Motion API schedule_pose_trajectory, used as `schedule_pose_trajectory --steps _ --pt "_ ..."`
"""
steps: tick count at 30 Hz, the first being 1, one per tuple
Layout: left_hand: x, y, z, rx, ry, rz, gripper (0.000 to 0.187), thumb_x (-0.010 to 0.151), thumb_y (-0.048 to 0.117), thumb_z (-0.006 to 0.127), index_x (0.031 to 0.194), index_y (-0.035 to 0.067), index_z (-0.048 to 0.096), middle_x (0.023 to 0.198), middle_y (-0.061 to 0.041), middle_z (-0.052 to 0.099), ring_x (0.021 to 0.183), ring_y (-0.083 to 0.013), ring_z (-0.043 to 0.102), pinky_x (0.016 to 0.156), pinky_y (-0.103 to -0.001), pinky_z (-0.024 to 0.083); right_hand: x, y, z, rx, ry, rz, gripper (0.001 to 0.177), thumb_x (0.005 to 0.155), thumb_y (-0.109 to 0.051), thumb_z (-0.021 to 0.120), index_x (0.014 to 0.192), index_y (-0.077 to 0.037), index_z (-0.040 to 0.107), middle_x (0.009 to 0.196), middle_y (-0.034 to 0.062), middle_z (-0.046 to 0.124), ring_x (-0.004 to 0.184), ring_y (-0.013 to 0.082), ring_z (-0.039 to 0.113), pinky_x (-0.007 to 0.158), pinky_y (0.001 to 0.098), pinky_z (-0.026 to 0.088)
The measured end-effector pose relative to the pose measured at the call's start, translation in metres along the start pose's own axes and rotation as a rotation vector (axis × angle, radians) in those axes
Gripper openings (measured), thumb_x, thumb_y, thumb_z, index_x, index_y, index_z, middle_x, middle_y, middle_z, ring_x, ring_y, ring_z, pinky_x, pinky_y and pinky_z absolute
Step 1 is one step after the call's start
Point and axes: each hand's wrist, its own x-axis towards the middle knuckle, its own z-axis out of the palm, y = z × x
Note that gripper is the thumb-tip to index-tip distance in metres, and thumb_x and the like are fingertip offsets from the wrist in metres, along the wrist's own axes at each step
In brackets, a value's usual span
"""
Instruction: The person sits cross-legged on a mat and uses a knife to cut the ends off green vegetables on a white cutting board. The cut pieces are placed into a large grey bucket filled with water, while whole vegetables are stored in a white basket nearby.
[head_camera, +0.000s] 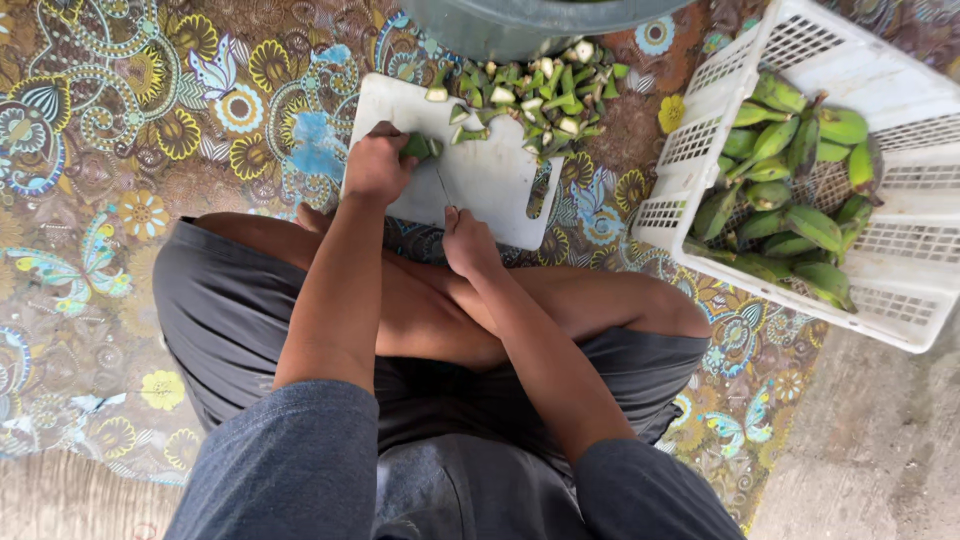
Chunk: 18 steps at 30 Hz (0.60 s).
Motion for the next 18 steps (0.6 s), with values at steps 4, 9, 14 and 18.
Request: schedule_pose_trajectory --steps 4,9,14,18 --pt "-0.006 0.004 -0.010 -0.056 0.022 -0.005 0.035 0.077 0.023 0.074 0.111 0.016 0.071 0.103 -0.004 0.063 0.088 -0.0330 0.068 0.077 -0.044 0.058 -0.003 -0.006 -0.028 -0.132 0.042 -0.009 0.061 0.104 -0.048 0.017 0.109 0.001 0.052 0.088 0.0274 0.062 0.075 0.0455 0.064 0.053 0.0483 0.052" --pt "-0.023 0.036 -0.043 -0.002 -0.034 -0.082 0.046 0.077 0.023 0.068 0.122 0.015 0.063 0.101 -0.009 0.067 0.089 -0.0350 0.068 0.078 -0.047 0.058 -0.025 -0.022 -0.069 -0.242 0.135 0.024 0.057 0.104 -0.047 0.017 0.110 -0.001 0.051 0.084 0.0247 0.061 0.073 0.0428 0.064 0.052 0.0480 0.050" --pt "-0.014 0.050 -0.055 0.008 -0.102 -0.088 0.055 0.072 0.014 0.070 0.126 0.016 0.060 0.110 -0.007 0.065 0.094 -0.0295 0.068 0.081 -0.042 0.057 -0.053 -0.031 -0.105 -0.351 0.276 -0.010 0.054 0.101 -0.056 0.022 0.108 -0.009 0.047 0.075 0.0176 0.062 0.070 0.0378 0.067 0.056 0.0467 0.052" --pt "-0.011 0.067 -0.082 -0.299 0.073 -0.011 0.037 0.062 0.007 0.081 0.098 0.010 0.071 0.095 -0.007 0.064 0.087 -0.0314 0.068 0.077 -0.040 0.059 -0.081 -0.003 -0.138 -0.252 0.397 -0.115 0.050 0.101 -0.053 0.034 0.115 -0.008 0.050 0.072 0.0213 0.063 0.069 0.0406 0.066 0.060 0.0485 0.051"
